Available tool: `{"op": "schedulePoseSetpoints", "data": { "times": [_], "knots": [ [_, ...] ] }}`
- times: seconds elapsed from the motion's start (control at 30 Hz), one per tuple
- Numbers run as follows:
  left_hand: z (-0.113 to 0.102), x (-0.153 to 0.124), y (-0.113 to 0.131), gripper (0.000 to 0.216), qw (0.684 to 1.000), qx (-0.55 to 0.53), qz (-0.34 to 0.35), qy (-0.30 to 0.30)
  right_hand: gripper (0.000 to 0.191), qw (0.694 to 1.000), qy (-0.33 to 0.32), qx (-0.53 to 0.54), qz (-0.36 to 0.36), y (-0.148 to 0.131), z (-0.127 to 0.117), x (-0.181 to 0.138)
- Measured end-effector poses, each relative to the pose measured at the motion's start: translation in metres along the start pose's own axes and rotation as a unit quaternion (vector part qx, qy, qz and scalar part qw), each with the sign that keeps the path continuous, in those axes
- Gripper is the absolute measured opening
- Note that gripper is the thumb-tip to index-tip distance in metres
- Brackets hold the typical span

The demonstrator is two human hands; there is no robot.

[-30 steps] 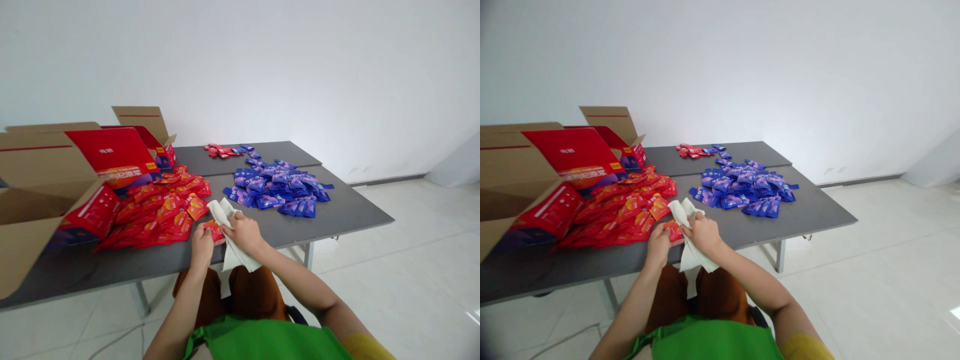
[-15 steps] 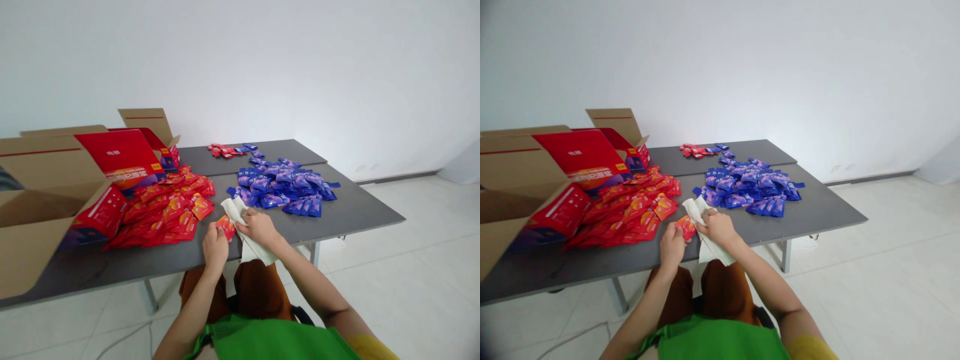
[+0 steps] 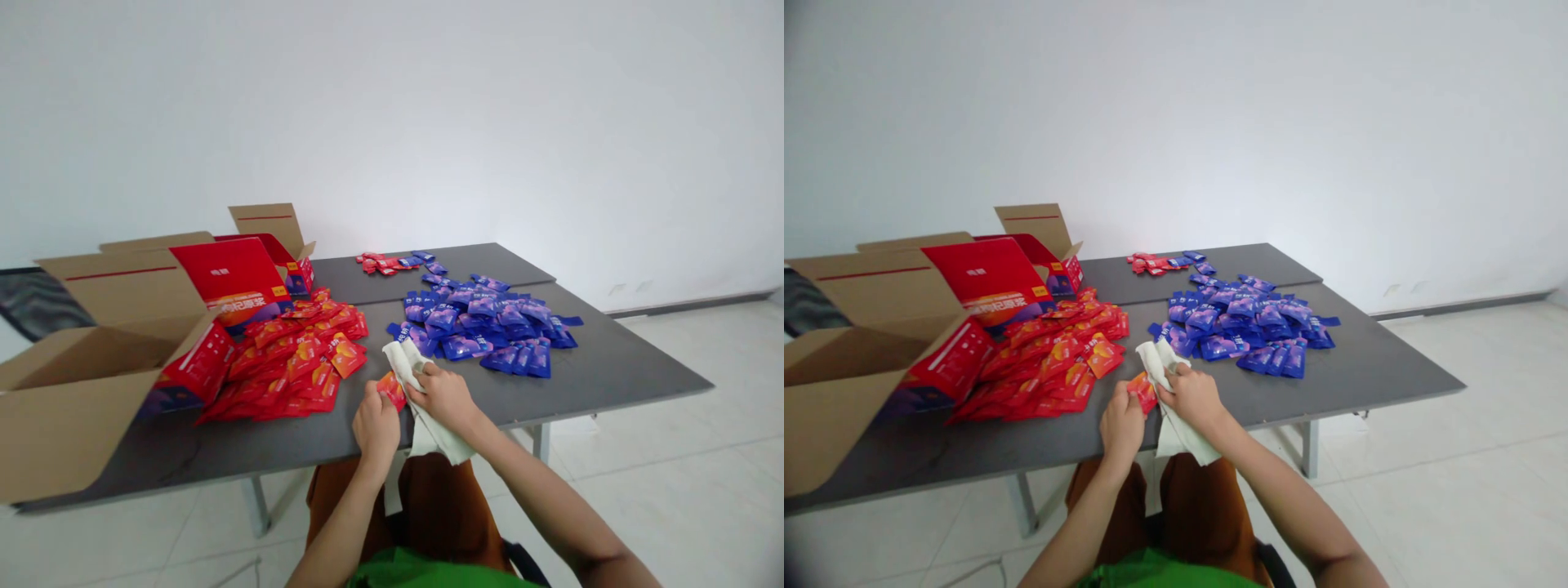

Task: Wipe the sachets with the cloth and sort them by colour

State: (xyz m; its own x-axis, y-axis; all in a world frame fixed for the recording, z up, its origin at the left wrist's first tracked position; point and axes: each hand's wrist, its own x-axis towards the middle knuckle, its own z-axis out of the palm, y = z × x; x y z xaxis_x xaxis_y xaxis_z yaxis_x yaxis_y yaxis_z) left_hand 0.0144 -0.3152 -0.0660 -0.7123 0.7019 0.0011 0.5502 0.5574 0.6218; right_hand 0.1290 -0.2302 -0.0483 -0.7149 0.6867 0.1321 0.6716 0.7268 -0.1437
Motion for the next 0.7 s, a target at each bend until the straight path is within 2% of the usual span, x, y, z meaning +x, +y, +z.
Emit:
{"op": "schedulePoseSetpoints", "data": {
  "times": [0.07, 0.13, 0.27, 0.4, 0.47, 0.57, 0.63, 0.7],
  "knots": [
    [0.001, -0.001, 0.005, 0.026, 0.999, 0.021, -0.023, 0.012, 0.039, 0.996, -0.019, 0.003, -0.09, -0.004, -0.001, 0.0],
    [0.001, -0.003, 0.008, 0.025, 0.999, 0.042, -0.018, 0.006, 0.037, 0.991, -0.024, 0.014, -0.128, -0.004, 0.001, -0.009],
    [0.001, -0.005, 0.011, 0.026, 0.996, 0.079, 0.025, -0.02, 0.032, 0.998, 0.017, 0.037, -0.041, 0.008, 0.01, -0.032],
    [-0.002, -0.005, 0.013, 0.033, 0.994, 0.096, 0.014, -0.045, 0.037, 0.998, 0.044, 0.016, 0.042, 0.015, 0.007, -0.021],
    [-0.002, -0.003, 0.012, 0.035, 0.994, 0.1, -0.006, -0.053, 0.042, 0.999, 0.034, 0.01, 0.007, 0.013, 0.005, -0.008],
    [0.001, 0.001, 0.007, 0.033, 0.992, 0.116, -0.01, -0.052, 0.053, 0.992, 0.025, 0.017, -0.126, 0.008, 0.009, -0.002],
    [0.002, 0.001, 0.006, 0.033, 0.991, 0.121, 0.003, -0.057, 0.054, 0.99, 0.018, 0.022, -0.138, 0.01, 0.012, -0.01],
    [0.0, -0.001, 0.007, 0.033, 0.991, 0.119, 0.02, -0.061, 0.049, 0.995, 0.016, 0.025, -0.098, 0.018, 0.012, -0.024]
  ]
}}
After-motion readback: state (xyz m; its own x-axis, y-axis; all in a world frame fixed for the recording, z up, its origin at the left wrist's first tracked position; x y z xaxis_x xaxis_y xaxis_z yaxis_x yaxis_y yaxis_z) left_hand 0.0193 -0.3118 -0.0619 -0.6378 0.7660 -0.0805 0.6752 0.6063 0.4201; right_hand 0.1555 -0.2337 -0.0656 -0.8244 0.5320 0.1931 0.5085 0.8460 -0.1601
